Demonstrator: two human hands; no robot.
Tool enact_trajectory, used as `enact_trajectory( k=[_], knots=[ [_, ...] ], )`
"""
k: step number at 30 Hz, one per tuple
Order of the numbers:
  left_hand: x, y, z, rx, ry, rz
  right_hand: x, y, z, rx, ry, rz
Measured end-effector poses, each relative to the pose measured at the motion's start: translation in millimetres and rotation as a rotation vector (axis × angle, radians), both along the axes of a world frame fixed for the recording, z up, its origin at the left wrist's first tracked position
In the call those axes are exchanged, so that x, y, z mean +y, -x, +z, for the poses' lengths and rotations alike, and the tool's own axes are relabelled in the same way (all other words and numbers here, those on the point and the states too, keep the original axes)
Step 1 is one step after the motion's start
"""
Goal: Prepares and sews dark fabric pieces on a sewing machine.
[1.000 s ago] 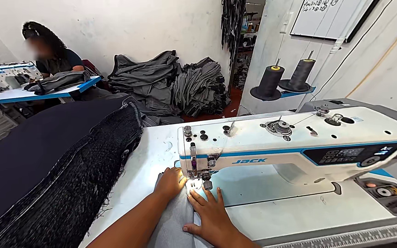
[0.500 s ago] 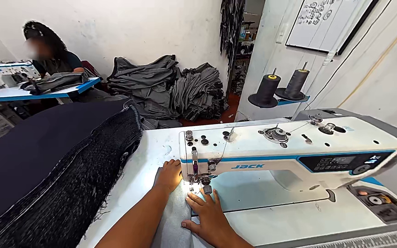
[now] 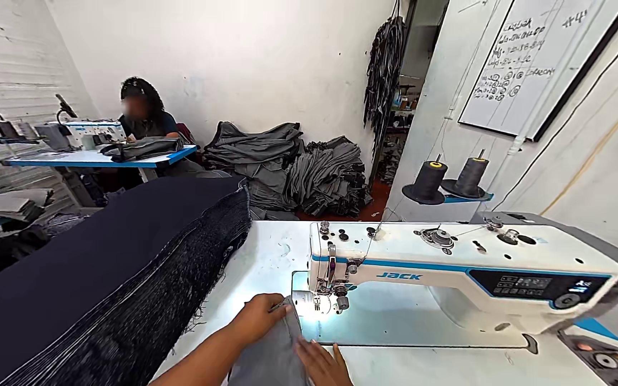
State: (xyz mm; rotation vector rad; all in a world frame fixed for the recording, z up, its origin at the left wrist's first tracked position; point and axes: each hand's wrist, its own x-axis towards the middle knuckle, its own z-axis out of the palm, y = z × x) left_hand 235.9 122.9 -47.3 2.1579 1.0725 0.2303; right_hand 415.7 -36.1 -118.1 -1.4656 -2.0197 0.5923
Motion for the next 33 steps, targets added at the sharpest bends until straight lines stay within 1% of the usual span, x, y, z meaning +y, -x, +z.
enact_trajectory(
  k=[2,4,6,8,9,10,11,13,14,16,17,19,21,23,26,29,31,33],
  knots=[
    [-14.3,10.5,45.7,-0.169,0.035,-0.073,10.6,-3.8,13.7,0.344,-0.096,0.000],
    [-31.0,15.3,92.5,-0.235,-0.025,-0.157,32.4,-6.5,41.5,0.666,-0.087,0.041],
    [-46.1,14.0,127.6,-0.215,-0.089,-0.232,48.4,-4.1,77.7,0.989,0.002,0.132],
    [-56.1,10.5,153.8,-0.137,-0.120,-0.285,54.8,3.2,106.9,1.277,0.119,0.242],
    [-59.6,9.9,164.4,-0.095,-0.125,-0.300,55.1,7.4,116.4,1.370,0.145,0.300],
    [-62.2,10.9,172.8,-0.066,-0.128,-0.307,53.4,11.4,123.2,1.410,0.136,0.333],
    [-63.9,13.2,177.9,-0.063,-0.139,-0.307,50.2,14.9,127.5,1.397,0.084,0.332],
    [-64.7,18.3,174.7,-0.155,-0.202,-0.278,42.5,19.9,130.6,1.229,-0.124,0.233],
    [-64.3,18.8,166.2,-0.246,-0.282,-0.250,39.4,21.1,130.5,1.136,-0.238,0.171],
    [-63.4,14.3,146.1,-0.391,-0.530,-0.211,33.7,22.3,129.4,0.989,-0.422,0.089],
    [-63.7,10.6,139.1,-0.432,-0.628,-0.209,31.6,22.7,128.5,0.929,-0.491,0.071],
    [-66.5,5.4,133.9,-0.466,-0.732,-0.252,28.6,22.9,126.9,0.866,-0.586,0.059],
    [-70.2,1.6,133.7,-0.476,-0.860,-0.276,26.2,20.0,127.6,0.840,-0.643,0.055],
    [-74.4,-0.6,136.0,-0.475,-0.965,-0.290,23.3,13.6,131.5,0.806,-0.654,0.074],
    [-84.3,-3.6,140.7,-0.444,-1.054,-0.320,20.2,-2.9,145.9,0.706,-0.568,0.165],
    [-91.2,-7.8,140.1,-0.413,-1.085,-0.327,21.0,-12.4,157.6,0.631,-0.546,0.192],
    [-93.1,-11.2,135.9,-0.441,-1.053,-0.279,21.6,-12.5,158.0,0.610,-0.629,0.165],
    [-95.0,-14.2,130.0,-0.469,-1.012,-0.189,22.1,-9.8,155.8,0.578,-0.743,0.101]
  ],
)
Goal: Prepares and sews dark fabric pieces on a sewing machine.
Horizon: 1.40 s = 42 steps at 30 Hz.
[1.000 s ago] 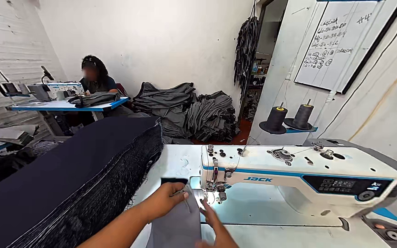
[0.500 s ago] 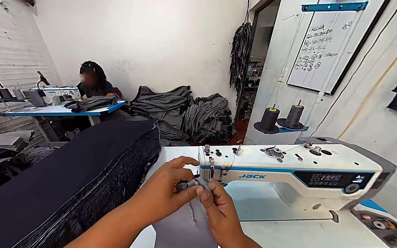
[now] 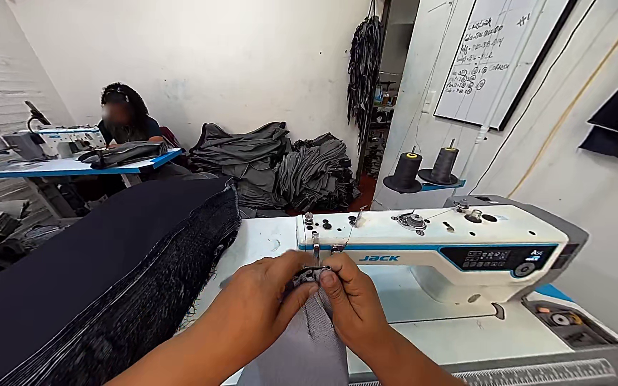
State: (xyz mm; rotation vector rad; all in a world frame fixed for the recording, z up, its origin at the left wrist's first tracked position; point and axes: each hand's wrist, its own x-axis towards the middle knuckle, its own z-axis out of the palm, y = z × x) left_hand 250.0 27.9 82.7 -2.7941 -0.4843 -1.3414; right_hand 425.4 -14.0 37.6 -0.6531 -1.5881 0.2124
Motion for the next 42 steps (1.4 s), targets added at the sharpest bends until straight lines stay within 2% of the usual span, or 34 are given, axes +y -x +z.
enact_trajectory(
  k=[2,5,7,8,10,12,14,16,18,19,21,23,24,25,28,42],
  knots=[
    [-1.4,-2.7,-3.8,-0.010,0.015,0.048,1.5,3.5,-2.1,-0.002,-0.072,-0.085],
    [0.7,-6.2,-2.7,0.038,-0.097,0.126,5.2,6.0,-4.8,0.038,-0.065,-0.139],
    [14.0,-5.4,4.2,0.126,-0.114,0.199,6.6,4.2,-9.7,0.066,0.097,-0.123],
    [25.9,-3.4,8.0,0.211,-0.045,0.256,6.2,3.7,-16.5,0.070,0.245,-0.079],
    [60.4,-0.2,5.8,0.470,0.222,0.406,0.0,7.9,-45.8,0.056,0.594,0.073],
    [98.1,-0.9,-29.6,0.719,0.498,0.481,-15.8,21.8,-91.7,0.128,0.857,0.238],
    [107.0,-7.7,-85.9,0.881,0.721,0.423,-38.1,31.9,-136.0,0.300,1.083,0.372],
    [91.1,-19.8,-129.0,0.897,0.842,0.380,-55.0,26.7,-158.9,0.395,1.309,0.470],
    [79.4,-31.0,-151.4,0.798,0.925,0.391,-54.3,10.7,-159.1,0.220,1.448,0.522],
    [78.0,-36.1,-158.3,0.723,0.957,0.405,-47.5,1.0,-151.1,0.002,1.457,0.492],
    [79.8,-44.2,-169.6,0.605,0.974,0.417,-30.2,-12.2,-129.1,-0.501,1.283,0.218],
    [86.6,-48.7,-179.1,0.543,0.920,0.371,-12.5,-17.5,-128.1,-0.718,0.978,-0.143],
    [91.8,-50.2,-181.6,0.546,0.891,0.343,-2.4,-19.7,-135.1,-0.751,0.876,-0.228],
    [98.1,-51.8,-182.6,0.562,0.865,0.320,6.9,-21.7,-139.8,-0.791,0.887,-0.251],
    [112.8,-57.1,-181.8,0.609,0.819,0.276,25.8,-27.3,-145.8,-0.894,1.054,-0.247],
    [117.8,-60.3,-179.4,0.593,0.781,0.298,30.8,-26.5,-140.6,-0.897,1.130,-0.237]
  ],
)
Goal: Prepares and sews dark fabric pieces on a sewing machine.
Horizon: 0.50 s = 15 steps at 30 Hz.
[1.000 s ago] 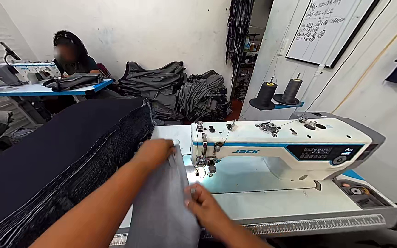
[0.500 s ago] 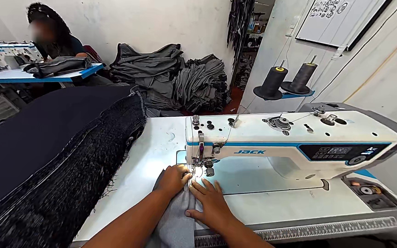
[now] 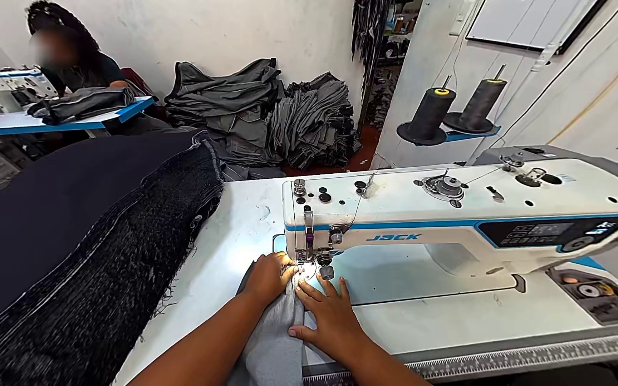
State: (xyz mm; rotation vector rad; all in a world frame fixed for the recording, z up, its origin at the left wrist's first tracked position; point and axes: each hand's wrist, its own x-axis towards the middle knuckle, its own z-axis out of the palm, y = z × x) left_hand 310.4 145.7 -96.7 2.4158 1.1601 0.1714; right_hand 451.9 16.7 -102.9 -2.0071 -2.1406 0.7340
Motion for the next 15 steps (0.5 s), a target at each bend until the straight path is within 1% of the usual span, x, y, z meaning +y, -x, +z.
enact_trajectory(
  k=[5,8,11,15],
  knots=[
    [12.7,-3.7,2.5,0.039,-0.054,0.001,0.3,2.5,0.9,0.020,0.002,-0.007],
    [26.1,-9.7,-2.7,0.014,-0.152,0.027,0.1,2.6,-2.1,0.038,-0.029,-0.017],
    [33.9,-17.5,0.0,0.008,-0.164,0.093,-1.0,3.2,-6.4,0.047,-0.073,-0.030],
    [40.4,-21.3,3.4,0.013,-0.141,0.128,-1.8,3.7,-8.4,0.037,-0.098,-0.031]
  ],
)
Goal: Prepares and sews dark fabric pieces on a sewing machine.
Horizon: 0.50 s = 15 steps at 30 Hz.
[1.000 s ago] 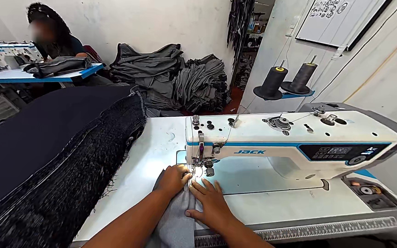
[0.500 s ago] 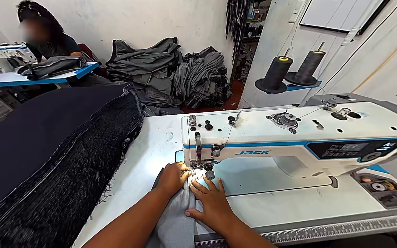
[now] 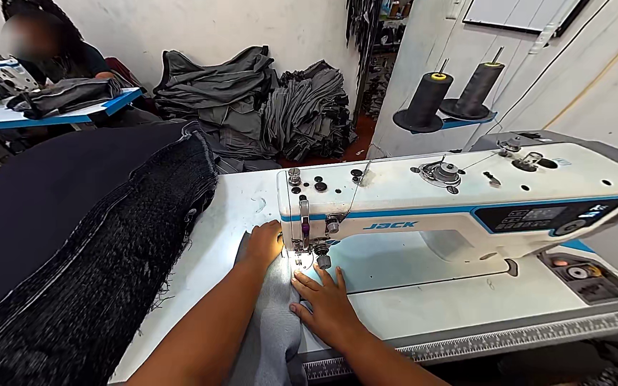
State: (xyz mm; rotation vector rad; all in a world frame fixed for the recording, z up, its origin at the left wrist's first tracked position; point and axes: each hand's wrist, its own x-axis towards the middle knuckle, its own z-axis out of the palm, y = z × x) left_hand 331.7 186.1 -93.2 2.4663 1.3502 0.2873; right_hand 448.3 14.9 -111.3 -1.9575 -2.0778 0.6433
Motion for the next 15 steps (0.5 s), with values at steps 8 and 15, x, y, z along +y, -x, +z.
enact_trajectory(
  k=[8,15],
  knots=[
    [-35.1,107.2,13.5,0.026,0.354,0.336,0.3,-0.2,-3.4,-0.028,-0.002,0.063],
    [-168.8,164.1,44.2,0.021,0.052,0.155,-7.9,60.3,31.1,-0.025,-0.798,0.601]
  ],
)
